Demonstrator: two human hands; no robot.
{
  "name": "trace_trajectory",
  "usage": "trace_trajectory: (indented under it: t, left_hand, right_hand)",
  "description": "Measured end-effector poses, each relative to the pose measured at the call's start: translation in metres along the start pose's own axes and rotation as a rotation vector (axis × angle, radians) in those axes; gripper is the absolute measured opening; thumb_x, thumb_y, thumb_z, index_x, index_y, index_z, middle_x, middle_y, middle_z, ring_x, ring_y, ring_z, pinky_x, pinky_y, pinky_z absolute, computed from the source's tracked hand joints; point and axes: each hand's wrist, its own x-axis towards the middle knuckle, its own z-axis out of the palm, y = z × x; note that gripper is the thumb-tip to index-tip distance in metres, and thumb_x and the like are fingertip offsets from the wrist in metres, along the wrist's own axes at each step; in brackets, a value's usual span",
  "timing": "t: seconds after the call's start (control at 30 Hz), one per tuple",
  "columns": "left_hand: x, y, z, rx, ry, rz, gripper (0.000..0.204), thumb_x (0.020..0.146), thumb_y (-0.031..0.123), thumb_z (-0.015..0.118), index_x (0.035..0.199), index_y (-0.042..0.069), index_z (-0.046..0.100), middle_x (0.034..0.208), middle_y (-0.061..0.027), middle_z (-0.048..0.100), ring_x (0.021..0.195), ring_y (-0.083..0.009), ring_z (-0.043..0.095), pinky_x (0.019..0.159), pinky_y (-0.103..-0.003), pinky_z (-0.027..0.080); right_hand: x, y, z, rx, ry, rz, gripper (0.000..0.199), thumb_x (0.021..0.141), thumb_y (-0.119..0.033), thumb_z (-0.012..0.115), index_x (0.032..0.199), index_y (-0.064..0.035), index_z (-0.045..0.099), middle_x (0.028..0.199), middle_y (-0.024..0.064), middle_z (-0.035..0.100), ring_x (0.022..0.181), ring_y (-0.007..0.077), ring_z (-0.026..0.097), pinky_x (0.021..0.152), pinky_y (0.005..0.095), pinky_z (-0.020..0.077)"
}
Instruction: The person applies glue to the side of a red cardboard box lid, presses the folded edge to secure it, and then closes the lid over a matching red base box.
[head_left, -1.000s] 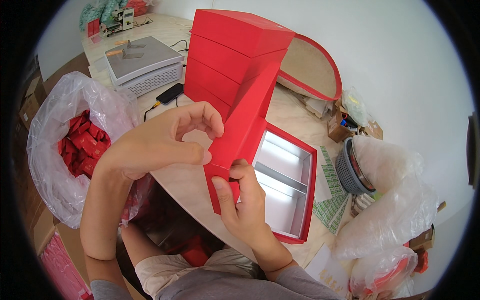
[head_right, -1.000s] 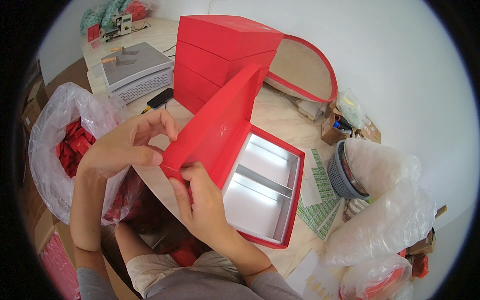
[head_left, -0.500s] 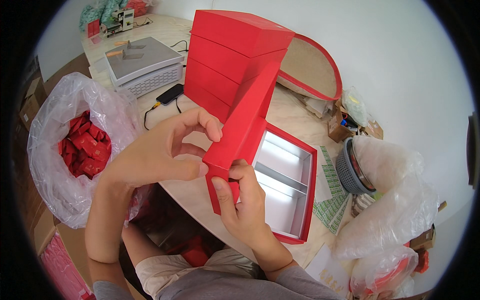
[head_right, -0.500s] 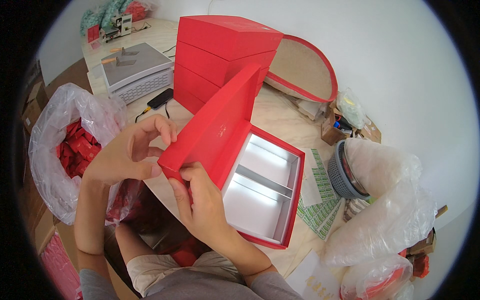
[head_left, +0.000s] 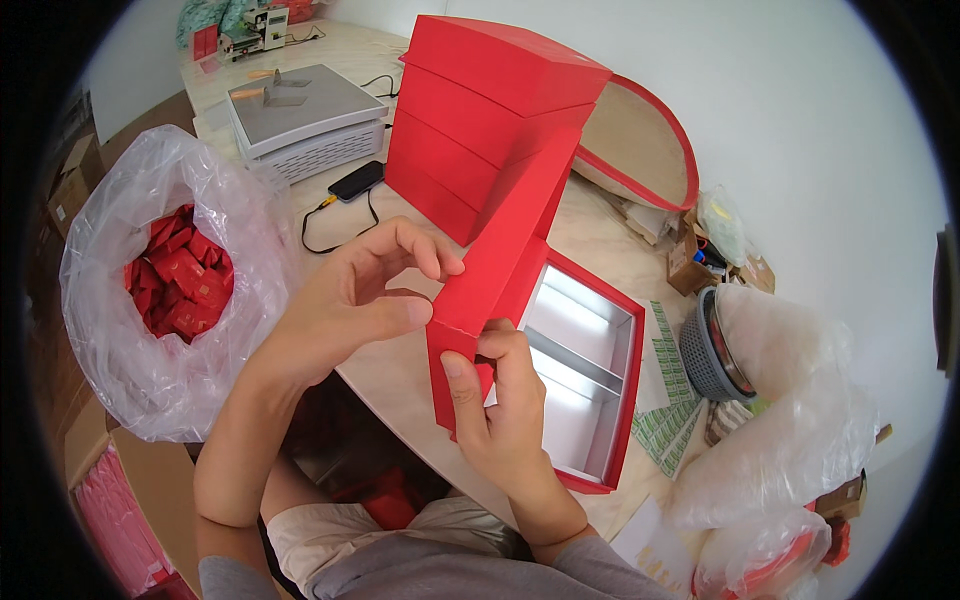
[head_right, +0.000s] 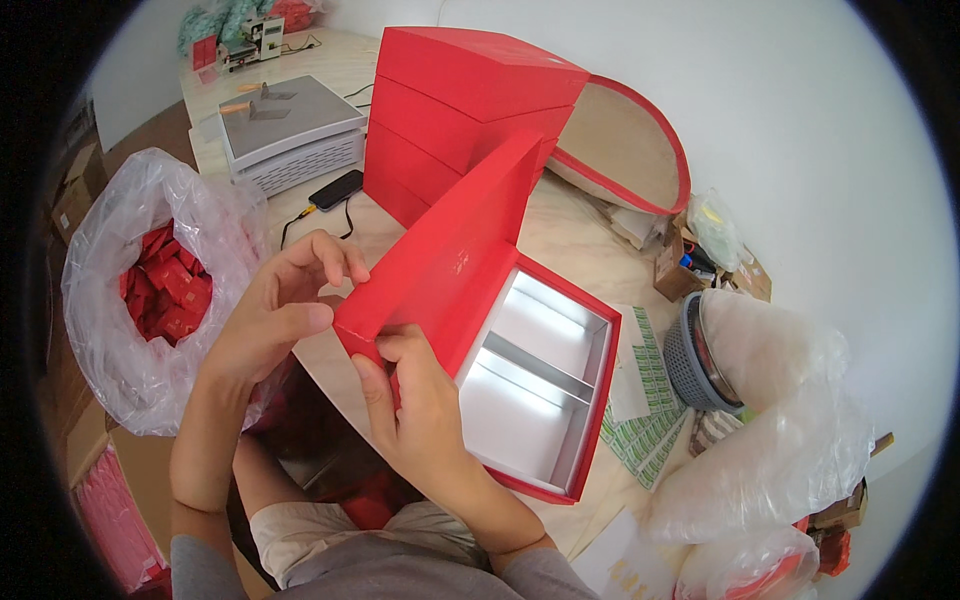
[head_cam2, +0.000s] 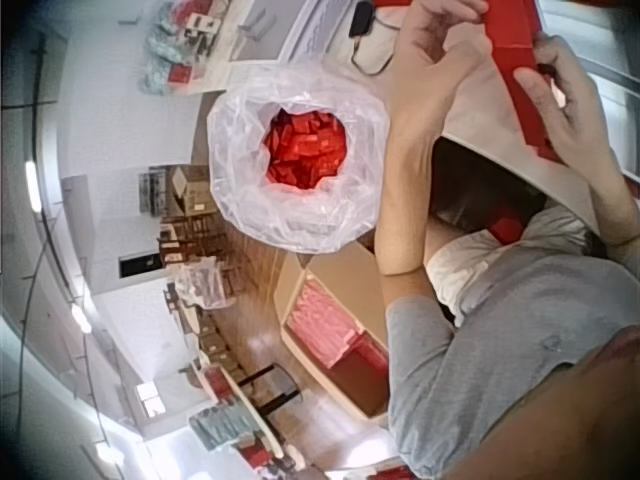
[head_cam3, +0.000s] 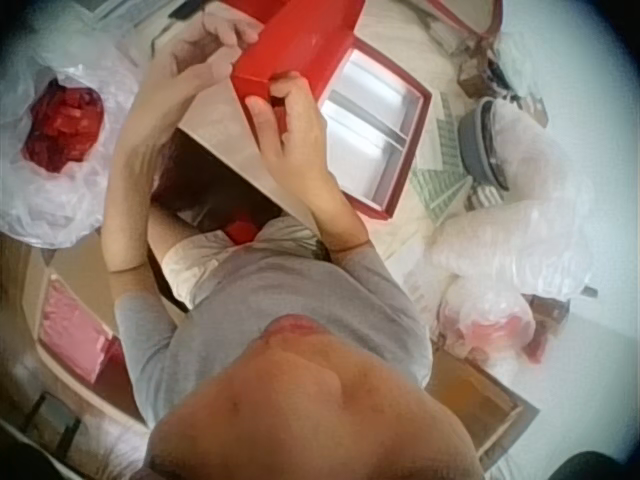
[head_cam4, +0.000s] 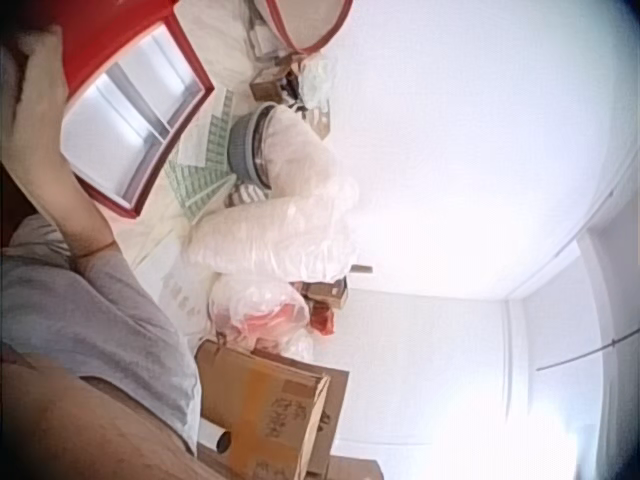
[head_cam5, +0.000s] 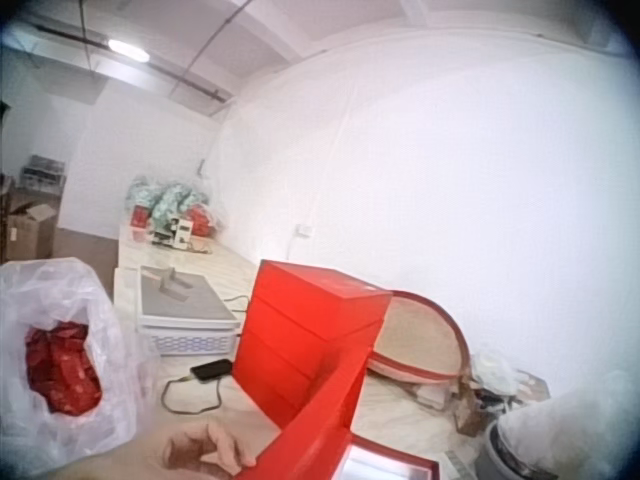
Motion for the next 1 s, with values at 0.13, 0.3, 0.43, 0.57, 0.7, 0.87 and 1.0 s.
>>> trace_trajectory:
  t: [0.13, 0.3, 0.43, 0.57, 0.7, 0.87, 1.0]
  left_hand:
    - [0.000, 0.001, 0.000, 0.038, -0.011, 0.026, 0.033, 0.070, 0.026, 0.071, 0.090, 0.012, 0.049, 0.104, -0.0022, 0.052, 0.102, -0.0142, 0.051, 0.090, -0.030, 0.040]
    - [-0.003, -0.002, -0.001, 0.161, -0.015, 0.128, 0.027, 0.075, 0.024, 0.069, 0.089, 0.010, 0.051, 0.105, -0.0045, 0.049, 0.101, -0.0155, 0.050, 0.086, -0.031, 0.043]
    - [-0.005, -0.022, 0.001, 0.218, 0.006, 0.350, 0.021, 0.078, 0.018, 0.067, 0.092, 0.008, 0.055, 0.108, -0.0069, 0.050, 0.103, -0.0163, 0.050, 0.089, -0.033, 0.042]
    - [-0.006, -0.039, 0.005, 0.105, 0.028, 0.456, 0.019, 0.079, 0.006, 0.063, 0.098, 0.006, 0.057, 0.111, -0.0085, 0.051, 0.107, -0.0173, 0.050, 0.094, -0.034, 0.041]
    - [-0.005, -0.046, 0.008, 0.033, 0.051, 0.476, 0.017, 0.082, 0.010, 0.064, 0.097, 0.006, 0.057, 0.111, -0.0085, 0.050, 0.107, -0.0171, 0.050, 0.095, -0.034, 0.038]
    - [-0.005, -0.046, 0.011, 0.022, 0.070, 0.483, 0.017, 0.082, 0.012, 0.065, 0.096, 0.006, 0.057, 0.111, -0.0083, 0.050, 0.105, -0.0169, 0.050, 0.094, -0.034, 0.038]
    - [-0.005, -0.048, 0.012, 0.037, 0.084, 0.501, 0.017, 0.083, 0.012, 0.065, 0.096, 0.006, 0.057, 0.110, -0.0089, 0.050, 0.104, -0.0171, 0.050, 0.094, -0.034, 0.038]
  right_hand:
    - [0.000, 0.002, 0.000, -0.006, 0.000, -0.025, 0.016, 0.085, 0.001, 0.060, 0.092, 0.0034, 0.045, 0.088, 0.0212, 0.054, 0.072, 0.0345, 0.055, 0.063, 0.0324, 0.0453]
    - [0.001, 0.002, 0.000, -0.002, 0.009, -0.048, 0.017, 0.085, 0.002, 0.060, 0.092, 0.0035, 0.045, 0.087, 0.0210, 0.054, 0.071, 0.0343, 0.055, 0.063, 0.0323, 0.0451]
    - [0.001, 0.001, 0.000, -0.009, 0.005, -0.038, 0.017, 0.085, 0.002, 0.060, 0.093, 0.0035, 0.046, 0.087, 0.0210, 0.054, 0.070, 0.0343, 0.055, 0.062, 0.0325, 0.0448]
    - [0.001, 0.002, 0.001, 0.014, 0.009, -0.035, 0.017, 0.084, 0.002, 0.060, 0.092, 0.0036, 0.046, 0.086, 0.0210, 0.053, 0.070, 0.0343, 0.055, 0.062, 0.0329, 0.0448]
    - [0.000, 0.003, 0.000, 0.006, 0.012, -0.037, 0.017, 0.084, 0.002, 0.061, 0.093, 0.0037, 0.046, 0.086, 0.0212, 0.053, 0.070, 0.0346, 0.055, 0.062, 0.0332, 0.0450]
    - [0.000, 0.004, 0.001, 0.009, 0.011, -0.034, 0.017, 0.084, 0.002, 0.060, 0.093, 0.0039, 0.046, 0.086, 0.0214, 0.053, 0.070, 0.0348, 0.055, 0.062, 0.0333, 0.0452]
    - [0.000, 0.004, 0.001, 0.007, 0.013, -0.046, 0.017, 0.084, 0.002, 0.060, 0.093, 0.0038, 0.046, 0.086, 0.0212, 0.053, 0.070, 0.0344, 0.054, 0.061, 0.0329, 0.0449]
